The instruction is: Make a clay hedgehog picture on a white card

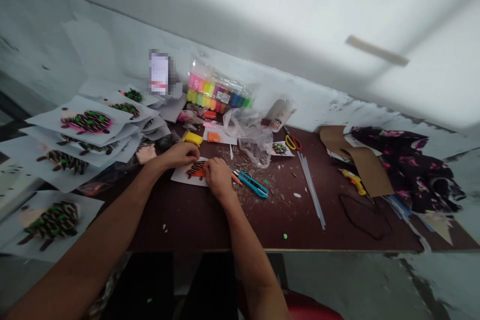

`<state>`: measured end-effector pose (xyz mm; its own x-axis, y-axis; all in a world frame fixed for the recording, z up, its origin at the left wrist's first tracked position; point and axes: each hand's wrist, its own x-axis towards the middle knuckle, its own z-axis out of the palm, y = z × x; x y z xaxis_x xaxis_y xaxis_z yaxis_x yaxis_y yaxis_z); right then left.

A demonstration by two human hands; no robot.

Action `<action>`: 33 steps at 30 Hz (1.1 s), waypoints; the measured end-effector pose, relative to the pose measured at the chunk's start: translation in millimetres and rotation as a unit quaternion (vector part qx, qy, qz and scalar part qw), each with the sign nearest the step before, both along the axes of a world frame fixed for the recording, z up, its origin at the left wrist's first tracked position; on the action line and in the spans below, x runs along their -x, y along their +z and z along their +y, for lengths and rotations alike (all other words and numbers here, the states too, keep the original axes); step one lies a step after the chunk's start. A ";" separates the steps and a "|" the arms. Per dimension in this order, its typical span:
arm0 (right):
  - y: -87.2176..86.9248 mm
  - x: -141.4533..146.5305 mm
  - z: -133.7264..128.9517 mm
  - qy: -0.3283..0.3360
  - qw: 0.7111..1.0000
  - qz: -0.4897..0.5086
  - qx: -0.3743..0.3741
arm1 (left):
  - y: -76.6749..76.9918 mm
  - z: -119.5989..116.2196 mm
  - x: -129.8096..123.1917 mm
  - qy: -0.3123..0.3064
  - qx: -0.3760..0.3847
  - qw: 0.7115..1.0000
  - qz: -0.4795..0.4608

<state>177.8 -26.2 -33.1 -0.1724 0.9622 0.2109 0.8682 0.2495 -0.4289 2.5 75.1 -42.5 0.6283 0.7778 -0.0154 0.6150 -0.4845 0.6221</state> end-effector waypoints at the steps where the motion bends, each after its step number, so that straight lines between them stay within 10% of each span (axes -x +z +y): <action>1: -0.1 0.1 -0.3 -0.001 1.000 0.007 0.000 | -0.1 0.1 0.0 0.000 0.000 1.000 -0.002; 16: -1.6 -67.3 5.1 -0.211 0.976 0.023 -0.050 | 2.2 -1.9 0.2 0.011 0.012 1.000 0.000; 27: -9.9 -82.9 9.4 -0.197 0.978 0.037 -0.052 | 1.9 -1.1 0.1 0.010 0.011 1.000 0.002; 33: 1.3 -68.4 9.1 -0.143 0.967 0.200 -0.072 | 3.5 -2.0 0.0 0.014 0.019 1.000 0.005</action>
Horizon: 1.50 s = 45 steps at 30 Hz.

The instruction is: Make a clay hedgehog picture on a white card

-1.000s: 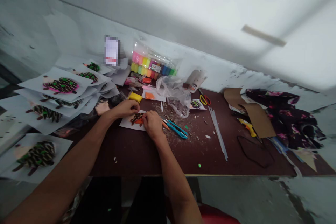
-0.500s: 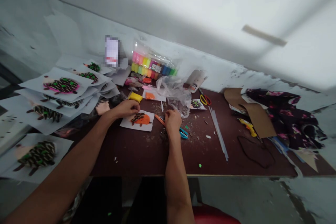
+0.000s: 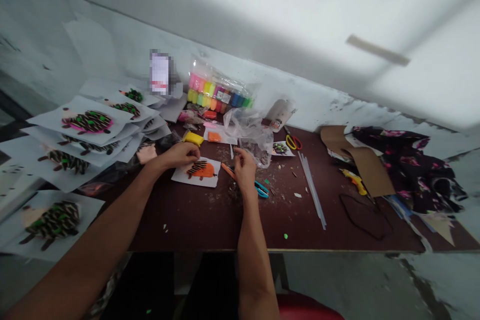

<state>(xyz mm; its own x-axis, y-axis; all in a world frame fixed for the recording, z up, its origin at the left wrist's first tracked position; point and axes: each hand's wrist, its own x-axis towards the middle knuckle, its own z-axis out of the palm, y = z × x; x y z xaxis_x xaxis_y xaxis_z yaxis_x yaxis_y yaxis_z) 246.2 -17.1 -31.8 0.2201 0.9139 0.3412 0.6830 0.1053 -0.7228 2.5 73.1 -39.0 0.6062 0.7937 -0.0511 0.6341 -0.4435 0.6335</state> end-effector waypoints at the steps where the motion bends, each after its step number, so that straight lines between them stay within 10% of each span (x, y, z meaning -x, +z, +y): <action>1: 1.2 3.2 -0.1 0.015 1.000 0.025 -0.002 | 0.4 -0.3 -0.1 0.002 0.003 1.000 0.000; 12: 7.1 27.1 -4.8 0.154 0.962 0.187 0.125 | 2.8 -1.2 -0.9 0.002 0.011 1.000 0.002; 21: 5.2 34.6 -11.0 0.134 0.986 0.096 0.020 | -0.9 1.6 0.4 -0.013 -0.011 1.000 0.002; 45: 2.8 57.6 -20.0 0.148 0.985 -0.045 0.071 | 5.2 -0.8 0.3 -0.014 -0.017 1.000 0.002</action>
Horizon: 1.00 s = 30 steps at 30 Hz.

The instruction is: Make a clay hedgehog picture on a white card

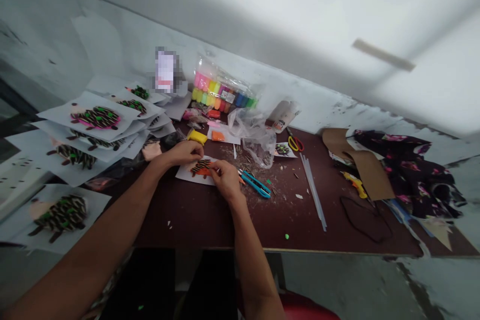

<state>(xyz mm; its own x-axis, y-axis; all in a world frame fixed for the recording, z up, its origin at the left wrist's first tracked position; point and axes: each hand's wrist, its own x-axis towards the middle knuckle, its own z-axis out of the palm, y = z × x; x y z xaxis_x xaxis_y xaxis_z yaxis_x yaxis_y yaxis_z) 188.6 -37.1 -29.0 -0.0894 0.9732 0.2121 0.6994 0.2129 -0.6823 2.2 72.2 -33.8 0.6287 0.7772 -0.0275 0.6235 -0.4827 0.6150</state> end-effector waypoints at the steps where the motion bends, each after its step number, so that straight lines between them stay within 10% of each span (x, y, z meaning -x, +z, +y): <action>1: -0.2 0.4 0.1 0.000 1.000 -0.004 0.001 | -0.4 0.3 0.1 -0.002 -0.002 1.000 -0.003; 30: 0.1 7.0 1.1 0.016 0.996 -0.087 0.012 | -1.8 -0.4 -0.3 0.008 0.001 1.000 0.001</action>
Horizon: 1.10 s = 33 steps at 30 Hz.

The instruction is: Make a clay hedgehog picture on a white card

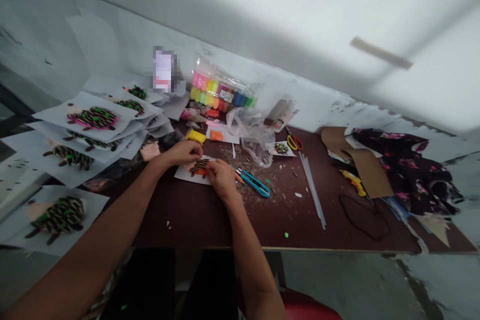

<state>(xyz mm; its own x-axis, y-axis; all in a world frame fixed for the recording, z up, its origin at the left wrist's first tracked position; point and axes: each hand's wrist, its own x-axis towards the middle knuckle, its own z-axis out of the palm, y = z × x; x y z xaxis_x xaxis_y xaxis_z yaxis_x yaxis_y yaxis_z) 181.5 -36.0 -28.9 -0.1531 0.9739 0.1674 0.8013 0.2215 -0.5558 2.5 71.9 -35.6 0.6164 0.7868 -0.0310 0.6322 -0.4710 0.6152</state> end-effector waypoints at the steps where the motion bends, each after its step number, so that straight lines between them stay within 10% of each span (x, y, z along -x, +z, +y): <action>1: 0.6 0.6 -0.2 0.001 1.000 -0.005 -0.001 | 0.1 0.0 0.0 0.000 0.000 1.000 0.001; 19: 6.8 -0.2 -2.5 -0.014 0.999 -0.032 -0.042 | -4.3 3.2 0.2 -0.004 0.011 1.000 -0.005; 28: -0.9 -62.2 9.6 -0.287 0.952 -0.086 -0.065 | -2.4 1.6 -0.5 -0.002 0.004 1.000 0.003; 33: -9.5 -86.2 16.7 -0.314 0.943 -0.088 -0.070 | -1.1 0.9 -0.3 -0.006 0.006 1.000 -0.003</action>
